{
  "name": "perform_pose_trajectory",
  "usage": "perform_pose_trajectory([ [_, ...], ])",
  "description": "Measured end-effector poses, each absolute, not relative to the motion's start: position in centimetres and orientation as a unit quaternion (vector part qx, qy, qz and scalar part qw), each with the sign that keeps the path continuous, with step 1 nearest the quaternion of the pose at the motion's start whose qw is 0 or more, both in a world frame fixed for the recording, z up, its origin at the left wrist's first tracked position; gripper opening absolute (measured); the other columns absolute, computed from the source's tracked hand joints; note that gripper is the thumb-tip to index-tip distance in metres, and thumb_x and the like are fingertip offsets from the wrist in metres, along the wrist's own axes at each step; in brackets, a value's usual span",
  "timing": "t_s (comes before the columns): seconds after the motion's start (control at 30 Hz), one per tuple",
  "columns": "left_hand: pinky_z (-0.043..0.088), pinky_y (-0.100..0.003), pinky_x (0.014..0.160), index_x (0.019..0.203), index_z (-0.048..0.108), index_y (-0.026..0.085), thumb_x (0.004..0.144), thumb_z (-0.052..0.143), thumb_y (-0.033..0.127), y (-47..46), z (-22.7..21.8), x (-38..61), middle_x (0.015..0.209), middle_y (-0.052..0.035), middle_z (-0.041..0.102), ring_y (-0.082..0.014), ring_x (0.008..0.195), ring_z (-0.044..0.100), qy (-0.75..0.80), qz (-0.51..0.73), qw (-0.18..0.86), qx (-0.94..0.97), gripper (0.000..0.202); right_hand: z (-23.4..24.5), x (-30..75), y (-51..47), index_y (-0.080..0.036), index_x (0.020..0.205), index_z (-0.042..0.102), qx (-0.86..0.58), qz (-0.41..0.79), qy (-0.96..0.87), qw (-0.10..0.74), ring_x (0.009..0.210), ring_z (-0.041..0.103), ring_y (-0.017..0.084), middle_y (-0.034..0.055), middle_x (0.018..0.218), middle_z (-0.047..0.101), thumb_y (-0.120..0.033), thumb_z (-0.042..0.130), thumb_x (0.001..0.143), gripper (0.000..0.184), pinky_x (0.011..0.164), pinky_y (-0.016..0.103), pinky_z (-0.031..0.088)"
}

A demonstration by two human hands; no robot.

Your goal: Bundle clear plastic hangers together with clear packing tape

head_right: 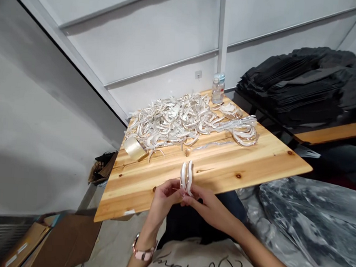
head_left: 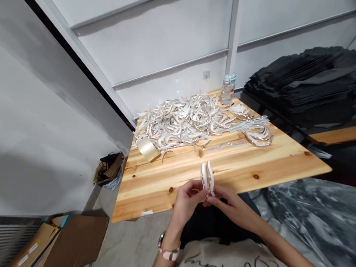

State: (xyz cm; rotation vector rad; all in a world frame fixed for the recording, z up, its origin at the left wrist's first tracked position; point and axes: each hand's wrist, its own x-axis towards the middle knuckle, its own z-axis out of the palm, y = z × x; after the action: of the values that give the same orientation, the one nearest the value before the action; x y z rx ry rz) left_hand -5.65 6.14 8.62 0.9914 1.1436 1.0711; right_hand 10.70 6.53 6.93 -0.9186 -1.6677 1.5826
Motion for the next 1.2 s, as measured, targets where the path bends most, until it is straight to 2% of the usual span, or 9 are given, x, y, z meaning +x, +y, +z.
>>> perform_pose_trajectory([
  [0.1,0.051,-0.027,0.064,0.089,0.070,0.012,0.073,0.077,0.035,5.6,8.4,-5.8,0.079,-0.0061,0.071,-0.0148,0.065,0.061,0.470,0.454,0.631,0.419,0.029,7.2,11.6,6.1,-0.021,0.097,0.066,-0.368,0.583,-0.660,0.300,0.089,0.064,0.022,0.0042,0.092,0.070,-0.044,0.044,0.096,0.032,0.082,0.034,0.048],
  [0.27,0.050,-0.026,0.068,0.103,0.066,0.013,0.078,0.074,0.032,4.4,9.1,-6.1,0.078,-0.0054,0.072,-0.0150,0.068,0.064,0.470,0.464,0.628,0.412,0.032,8.1,12.0,5.2,-0.021,0.090,0.065,-0.393,0.530,-0.705,0.261,0.078,0.064,0.021,0.0029,0.082,0.069,-0.047,0.042,0.097,0.035,0.070,0.030,0.046],
  [0.5,0.048,-0.023,0.066,0.101,0.058,0.018,0.079,0.073,0.034,3.3,10.1,-6.7,0.073,-0.0017,0.070,-0.0138,0.064,0.064,0.426,0.457,0.679,0.386,0.031,10.3,12.7,4.6,-0.024,0.099,0.055,-0.362,0.497,-0.762,0.205,0.067,0.059,0.017,0.0004,0.076,0.064,-0.040,0.035,0.100,0.026,0.063,0.026,0.039],
  [0.6,0.046,-0.020,0.063,0.100,0.059,0.019,0.078,0.074,0.031,3.3,9.9,-6.7,0.072,0.0003,0.069,-0.0108,0.062,0.061,0.423,0.475,0.685,0.357,0.030,10.2,12.5,4.5,-0.025,0.117,0.051,-0.344,0.528,-0.745,0.216,0.060,0.057,0.016,-0.0015,0.074,0.064,-0.039,0.039,0.098,0.026,0.057,0.025,0.038],
  [0.73,0.045,-0.019,0.060,0.104,0.060,0.018,0.079,0.072,0.031,3.5,9.0,-6.4,0.080,-0.0016,0.070,-0.0107,0.064,0.060,0.444,0.489,0.668,0.343,0.031,9.1,12.2,4.4,-0.025,0.123,0.050,-0.334,0.582,-0.705,0.229,0.077,0.064,0.019,0.0018,0.088,0.069,-0.043,0.036,0.099,0.034,0.069,0.028,0.045],
  [0.87,0.046,-0.021,0.059,0.109,0.058,0.017,0.082,0.069,0.034,3.9,8.1,-6.2,0.079,-0.0020,0.069,-0.0118,0.063,0.059,0.469,0.493,0.646,0.347,0.034,8.0,12.1,4.5,-0.026,0.127,0.050,-0.379,0.574,-0.695,0.208,0.081,0.066,0.021,0.0021,0.084,0.070,-0.048,0.032,0.100,0.039,0.076,0.032,0.046],
  [1.0,0.048,-0.023,0.067,0.105,0.057,0.015,0.083,0.068,0.031,4.2,7.6,-6.1,0.080,-0.0035,0.069,-0.0143,0.071,0.062,0.486,0.456,0.638,0.385,0.030,7.0,11.9,4.8,-0.024,0.111,0.056,-0.402,0.505,-0.743,0.179,0.075,0.065,0.022,0.0031,0.082,0.069,-0.043,0.033,0.100,0.033,0.070,0.031,0.044],
  [1.1,0.048,-0.023,0.072,0.102,0.058,0.015,0.082,0.068,0.027,4.4,7.2,-6.0,0.081,-0.0032,0.070,-0.0148,0.076,0.063,0.500,0.454,0.627,0.389,0.026,6.6,11.5,5.0,-0.022,0.101,0.059,-0.417,0.425,-0.787,0.158,0.078,0.065,0.025,0.0071,0.087,0.070,-0.039,0.030,0.100,0.034,0.069,0.033,0.042],
  [1.2,0.049,-0.024,0.072,0.105,0.057,0.015,0.084,0.065,0.027,4.5,7.2,-6.0,0.085,-0.0040,0.070,-0.0152,0.078,0.064,0.492,0.467,0.630,0.378,0.025,6.6,11.0,5.1,-0.022,0.099,0.059,-0.417,0.431,-0.780,0.178,0.082,0.065,0.024,0.0076,0.092,0.070,-0.041,0.031,0.101,0.034,0.071,0.033,0.042],
])
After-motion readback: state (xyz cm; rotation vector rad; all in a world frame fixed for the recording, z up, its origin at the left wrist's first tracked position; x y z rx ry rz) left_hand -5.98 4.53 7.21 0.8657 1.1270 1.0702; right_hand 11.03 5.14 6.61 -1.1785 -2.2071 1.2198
